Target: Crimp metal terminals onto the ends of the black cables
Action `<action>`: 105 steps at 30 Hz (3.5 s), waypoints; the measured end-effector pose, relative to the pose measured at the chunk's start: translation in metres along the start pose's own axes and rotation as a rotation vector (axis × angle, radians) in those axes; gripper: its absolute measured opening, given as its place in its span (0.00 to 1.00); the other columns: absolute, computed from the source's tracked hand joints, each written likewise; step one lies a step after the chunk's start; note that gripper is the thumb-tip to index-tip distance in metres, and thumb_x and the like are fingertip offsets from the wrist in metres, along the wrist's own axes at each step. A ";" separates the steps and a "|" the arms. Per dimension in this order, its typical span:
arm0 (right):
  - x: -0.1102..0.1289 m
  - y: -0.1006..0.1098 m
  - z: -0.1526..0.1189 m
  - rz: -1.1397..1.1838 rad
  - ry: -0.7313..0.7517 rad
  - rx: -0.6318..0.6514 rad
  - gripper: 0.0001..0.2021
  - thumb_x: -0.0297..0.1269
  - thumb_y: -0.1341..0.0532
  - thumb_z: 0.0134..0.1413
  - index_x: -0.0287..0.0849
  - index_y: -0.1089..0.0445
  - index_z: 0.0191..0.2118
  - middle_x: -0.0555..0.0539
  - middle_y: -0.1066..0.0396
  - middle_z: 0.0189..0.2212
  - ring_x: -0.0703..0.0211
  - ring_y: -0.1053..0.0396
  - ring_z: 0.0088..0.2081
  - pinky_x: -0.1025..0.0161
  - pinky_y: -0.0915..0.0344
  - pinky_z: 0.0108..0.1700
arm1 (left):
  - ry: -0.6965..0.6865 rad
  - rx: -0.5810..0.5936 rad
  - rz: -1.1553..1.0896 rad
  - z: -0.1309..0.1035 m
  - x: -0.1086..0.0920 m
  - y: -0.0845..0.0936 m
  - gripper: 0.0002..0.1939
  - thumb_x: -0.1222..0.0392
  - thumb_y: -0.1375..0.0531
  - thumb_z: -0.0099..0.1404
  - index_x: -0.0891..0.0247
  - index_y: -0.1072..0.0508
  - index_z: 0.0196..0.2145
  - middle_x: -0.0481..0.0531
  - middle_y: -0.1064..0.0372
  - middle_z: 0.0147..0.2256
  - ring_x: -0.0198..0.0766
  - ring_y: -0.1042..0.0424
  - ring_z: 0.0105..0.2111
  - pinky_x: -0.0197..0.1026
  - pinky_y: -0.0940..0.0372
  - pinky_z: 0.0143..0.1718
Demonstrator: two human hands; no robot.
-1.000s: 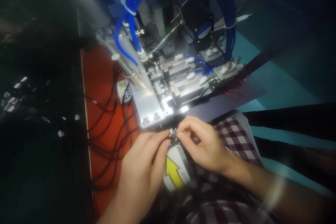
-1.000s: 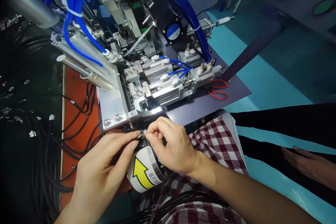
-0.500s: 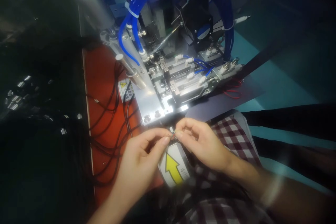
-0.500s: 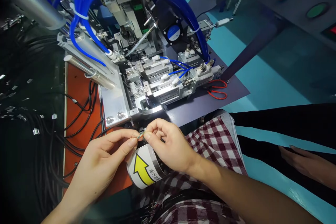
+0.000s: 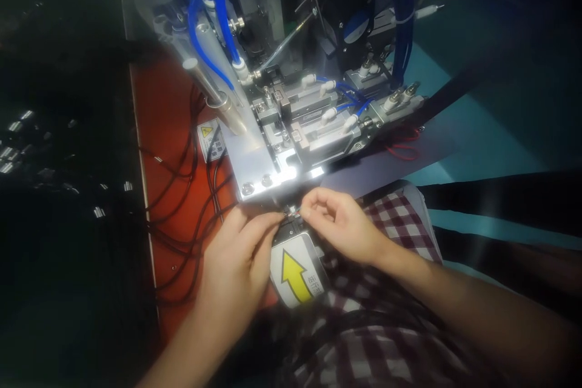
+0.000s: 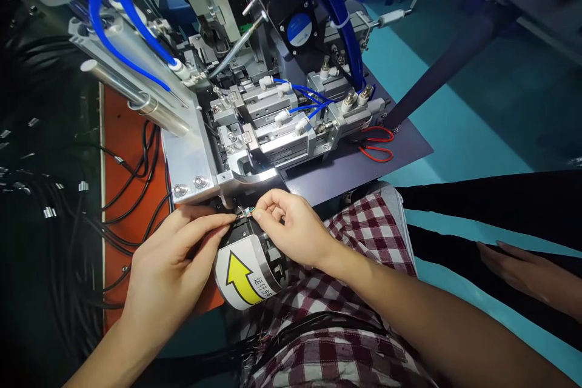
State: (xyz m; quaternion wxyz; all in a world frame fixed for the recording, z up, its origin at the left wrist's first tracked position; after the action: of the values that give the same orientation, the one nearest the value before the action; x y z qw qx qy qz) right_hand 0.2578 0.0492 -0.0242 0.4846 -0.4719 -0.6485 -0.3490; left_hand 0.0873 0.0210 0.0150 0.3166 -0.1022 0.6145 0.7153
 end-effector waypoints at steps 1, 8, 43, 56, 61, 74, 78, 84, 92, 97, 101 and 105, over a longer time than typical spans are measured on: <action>0.000 0.000 0.000 -0.005 0.002 0.001 0.05 0.34 0.42 0.56 0.39 0.35 0.31 0.53 0.38 0.23 0.66 0.40 0.25 0.68 0.42 0.27 | -0.011 0.008 0.010 0.000 0.001 0.000 0.09 0.69 0.44 0.65 0.64 0.25 0.40 0.51 0.32 0.35 0.34 0.31 0.35 0.34 0.35 0.34; 0.001 0.002 0.001 -0.037 -0.004 0.005 0.06 0.35 0.42 0.56 0.40 0.35 0.30 0.54 0.40 0.21 0.67 0.42 0.23 0.69 0.44 0.24 | -0.163 0.041 0.110 -0.001 0.002 0.000 0.12 0.71 0.46 0.65 0.67 0.27 0.44 0.53 0.34 0.36 0.34 0.31 0.34 0.33 0.35 0.32; 0.003 0.006 0.004 -0.221 0.147 -0.034 0.04 0.31 0.42 0.54 0.40 0.34 0.29 0.53 0.35 0.23 0.65 0.37 0.25 0.66 0.39 0.29 | -0.175 0.052 0.037 -0.001 0.008 -0.002 0.13 0.72 0.46 0.65 0.68 0.27 0.44 0.52 0.36 0.37 0.33 0.33 0.34 0.32 0.36 0.34; 0.006 0.004 0.009 0.153 -0.196 0.040 0.04 0.30 0.40 0.54 0.37 0.33 0.29 0.56 0.39 0.18 0.70 0.42 0.20 0.70 0.44 0.23 | -0.161 0.036 0.026 -0.001 0.006 -0.004 0.13 0.73 0.46 0.64 0.67 0.26 0.44 0.52 0.36 0.37 0.32 0.33 0.35 0.31 0.37 0.35; 0.008 0.002 0.007 0.101 -0.188 0.050 0.07 0.33 0.41 0.56 0.37 0.34 0.27 0.57 0.41 0.17 0.70 0.44 0.19 0.70 0.45 0.22 | -0.155 0.033 0.021 -0.001 0.008 -0.005 0.13 0.74 0.46 0.64 0.66 0.26 0.44 0.51 0.36 0.36 0.32 0.33 0.35 0.31 0.37 0.35; 0.030 -0.002 -0.024 -0.121 0.214 -0.096 0.03 0.30 0.41 0.55 0.39 0.32 0.31 0.52 0.36 0.24 0.67 0.38 0.25 0.69 0.39 0.27 | 0.264 0.154 -0.384 0.003 -0.020 0.015 0.04 0.63 0.40 0.63 0.60 0.25 0.35 0.47 0.27 0.32 0.32 0.28 0.32 0.31 0.33 0.33; 0.033 -0.004 -0.024 0.072 -0.016 0.023 0.07 0.34 0.43 0.58 0.38 0.33 0.31 0.56 0.41 0.17 0.69 0.42 0.19 0.71 0.42 0.22 | 0.586 0.230 -0.611 0.006 -0.020 0.013 0.06 0.57 0.37 0.59 0.62 0.24 0.31 0.47 0.28 0.23 0.31 0.33 0.19 0.29 0.38 0.18; 0.034 -0.009 -0.026 0.142 -0.086 0.043 0.06 0.34 0.41 0.55 0.39 0.33 0.28 0.55 0.39 0.17 0.68 0.40 0.20 0.70 0.41 0.22 | 0.711 0.255 -0.752 0.003 -0.018 0.011 0.10 0.54 0.35 0.55 0.64 0.23 0.30 0.45 0.35 0.17 0.28 0.40 0.15 0.28 0.45 0.13; 0.037 -0.009 -0.031 -0.131 0.272 -0.089 0.04 0.29 0.40 0.54 0.40 0.32 0.29 0.50 0.34 0.24 0.66 0.38 0.24 0.67 0.39 0.26 | 0.772 0.326 -0.928 -0.004 -0.020 0.013 0.13 0.52 0.38 0.60 0.64 0.26 0.38 0.47 0.33 0.21 0.27 0.42 0.15 0.31 0.45 0.15; 0.032 -0.010 -0.031 -0.148 0.353 -0.098 0.04 0.29 0.41 0.55 0.40 0.32 0.30 0.50 0.33 0.26 0.66 0.37 0.25 0.67 0.40 0.26 | 0.754 0.332 -1.118 -0.005 -0.020 0.010 0.12 0.55 0.40 0.63 0.64 0.30 0.41 0.46 0.33 0.21 0.24 0.45 0.13 0.31 0.49 0.17; 0.028 -0.013 -0.031 -0.044 0.158 -0.070 0.03 0.33 0.38 0.53 0.39 0.30 0.32 0.51 0.33 0.24 0.67 0.39 0.22 0.68 0.42 0.23 | 0.750 0.315 -1.145 -0.006 -0.019 0.009 0.11 0.55 0.39 0.63 0.64 0.32 0.39 0.45 0.34 0.20 0.24 0.46 0.13 0.30 0.53 0.16; 0.032 -0.015 -0.032 0.016 0.139 -0.067 0.03 0.33 0.39 0.52 0.39 0.32 0.29 0.51 0.34 0.23 0.68 0.39 0.21 0.69 0.43 0.21 | 0.744 0.326 -1.153 -0.007 -0.019 0.009 0.10 0.56 0.39 0.63 0.63 0.33 0.39 0.45 0.34 0.20 0.24 0.48 0.14 0.30 0.53 0.16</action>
State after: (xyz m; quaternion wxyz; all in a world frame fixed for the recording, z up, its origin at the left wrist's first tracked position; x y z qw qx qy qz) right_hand 0.2505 0.0244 0.0155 0.5151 -0.4677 -0.5976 -0.3984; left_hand 0.0955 0.0081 0.0314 0.4253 -0.6008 0.6290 0.2500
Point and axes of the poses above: each hand's wrist, its own z-axis towards the middle knuckle, its own y-axis out of the back of the hand, x = y × z, the point moved 2 cm from there along z, towards the middle knuckle
